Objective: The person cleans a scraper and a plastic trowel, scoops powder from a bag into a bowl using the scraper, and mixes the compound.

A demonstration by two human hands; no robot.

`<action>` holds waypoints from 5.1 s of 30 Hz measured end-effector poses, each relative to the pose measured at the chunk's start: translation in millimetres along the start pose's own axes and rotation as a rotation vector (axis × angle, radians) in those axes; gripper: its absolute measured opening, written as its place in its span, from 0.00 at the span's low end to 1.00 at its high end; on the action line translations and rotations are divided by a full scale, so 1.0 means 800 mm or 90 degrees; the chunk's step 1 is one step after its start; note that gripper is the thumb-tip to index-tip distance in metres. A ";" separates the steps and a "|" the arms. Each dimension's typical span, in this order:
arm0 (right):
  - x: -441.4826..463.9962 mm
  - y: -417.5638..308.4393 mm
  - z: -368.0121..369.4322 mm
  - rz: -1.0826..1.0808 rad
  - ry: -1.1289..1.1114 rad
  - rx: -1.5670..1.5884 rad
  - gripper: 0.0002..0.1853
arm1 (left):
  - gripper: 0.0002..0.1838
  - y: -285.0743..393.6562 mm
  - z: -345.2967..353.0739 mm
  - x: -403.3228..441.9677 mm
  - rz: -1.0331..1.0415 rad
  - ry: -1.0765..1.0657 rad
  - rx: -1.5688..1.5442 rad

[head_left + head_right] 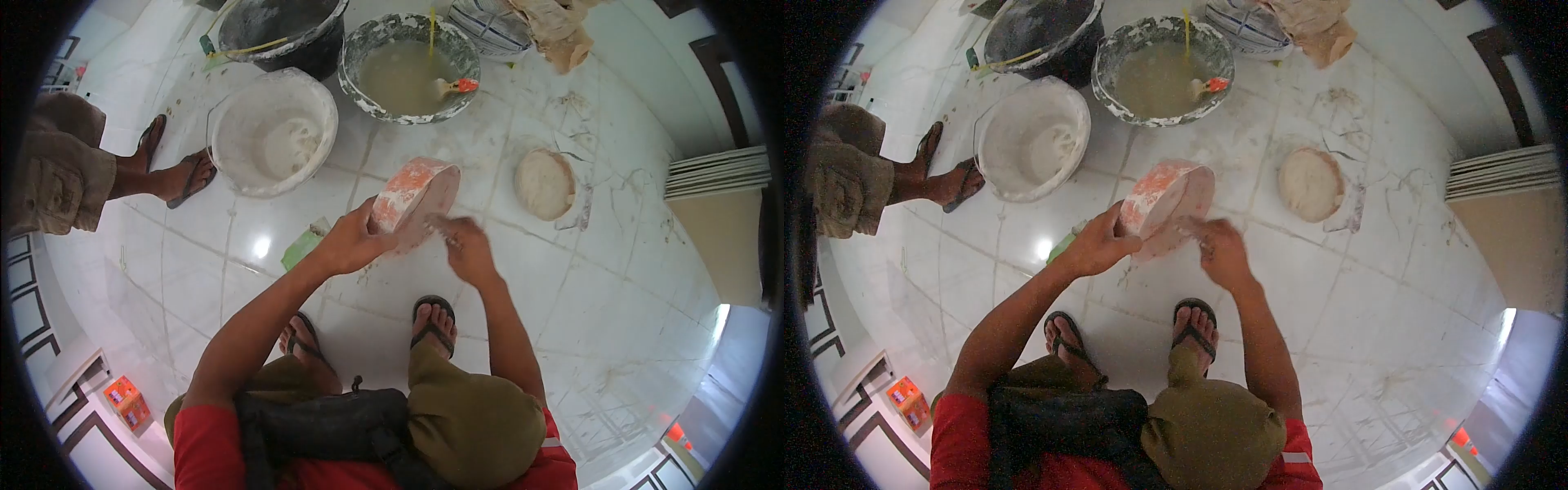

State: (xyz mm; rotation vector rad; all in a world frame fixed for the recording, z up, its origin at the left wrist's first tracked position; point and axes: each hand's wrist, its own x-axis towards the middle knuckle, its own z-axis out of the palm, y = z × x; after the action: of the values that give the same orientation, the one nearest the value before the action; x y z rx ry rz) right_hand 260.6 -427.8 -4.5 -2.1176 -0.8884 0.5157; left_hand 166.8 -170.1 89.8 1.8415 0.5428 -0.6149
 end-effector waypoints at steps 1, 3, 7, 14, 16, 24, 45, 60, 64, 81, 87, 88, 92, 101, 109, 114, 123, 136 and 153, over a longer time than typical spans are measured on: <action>0.007 0.003 -0.011 -0.011 0.028 -0.094 0.36 | 0.42 0.004 0.000 0.000 0.004 0.015 0.021; 0.023 0.011 -0.024 -0.019 0.059 -0.190 0.36 | 0.42 0.004 0.002 0.004 0.010 0.026 0.044; 0.031 0.023 -0.017 -0.048 0.003 -0.269 0.37 | 0.41 0.003 0.003 0.009 0.026 -0.001 -0.011; -0.036 0.003 0.067 0.178 -0.079 0.128 0.32 | 0.43 0.002 0.002 0.002 0.005 0.019 -0.021; -0.045 -0.019 0.061 0.353 -0.053 0.274 0.31 | 0.40 -0.020 0.000 0.005 0.045 0.013 -0.048; -0.081 -0.030 0.006 0.445 0.166 0.926 0.22 | 0.34 -0.095 0.038 0.034 -0.070 -0.115 -0.610; 0.108 -0.211 -0.134 0.071 -0.204 0.083 0.18 | 0.19 -0.202 -0.078 0.002 -0.001 -0.021 0.495; 0.165 -0.151 -0.049 0.140 -0.395 0.154 0.16 | 0.33 -0.226 -0.064 0.015 -0.013 0.169 0.425; 0.155 -0.146 -0.057 0.211 -0.447 0.055 0.16 | 0.30 -0.231 -0.062 0.008 0.060 0.157 0.404; 0.170 -0.132 -0.050 0.136 -0.428 0.058 0.17 | 0.26 -0.224 -0.061 0.000 0.086 0.084 0.516; 0.175 -0.130 -0.058 0.177 -0.413 0.089 0.14 | 0.35 -0.224 -0.053 0.008 0.114 0.189 0.286; 0.176 -0.128 -0.058 0.177 -0.413 0.090 0.14 | 0.39 -0.212 -0.051 0.002 0.056 0.225 0.296; 0.176 -0.116 -0.054 0.214 -0.417 0.192 0.16 | 0.51 -0.212 -0.039 -0.020 -0.151 0.229 0.437; 0.187 -0.110 -0.047 0.240 -0.431 0.301 0.18 | 0.47 -0.229 -0.030 -0.020 -0.181 0.207 0.415; 0.200 -0.112 -0.044 0.227 -0.434 0.319 0.17 | 0.39 -0.230 -0.032 -0.025 -0.147 0.226 0.356; 0.208 -0.111 -0.050 0.222 -0.404 0.203 0.16 | 0.29 -0.187 -0.017 -0.009 -0.027 0.291 0.278; 0.179 -0.104 -0.054 0.196 -0.310 0.276 0.16 | 0.18 -0.181 0.036 0.055 -0.073 0.339 0.278; 0.224 -0.135 -0.057 0.102 -0.176 0.447 0.22 | 0.12 -0.101 -0.039 -0.005 0.115 0.195 -0.073; 0.235 -0.208 0.004 0.149 -0.147 0.565 0.18 | 0.09 -0.061 -0.110 -0.061 0.370 0.591 0.038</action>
State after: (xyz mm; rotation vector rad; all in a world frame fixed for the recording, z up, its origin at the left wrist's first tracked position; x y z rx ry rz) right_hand 314.6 -211.3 110.1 -1.3541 -0.3945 1.0619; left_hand 112.5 -74.7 113.0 2.1489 0.5271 0.6601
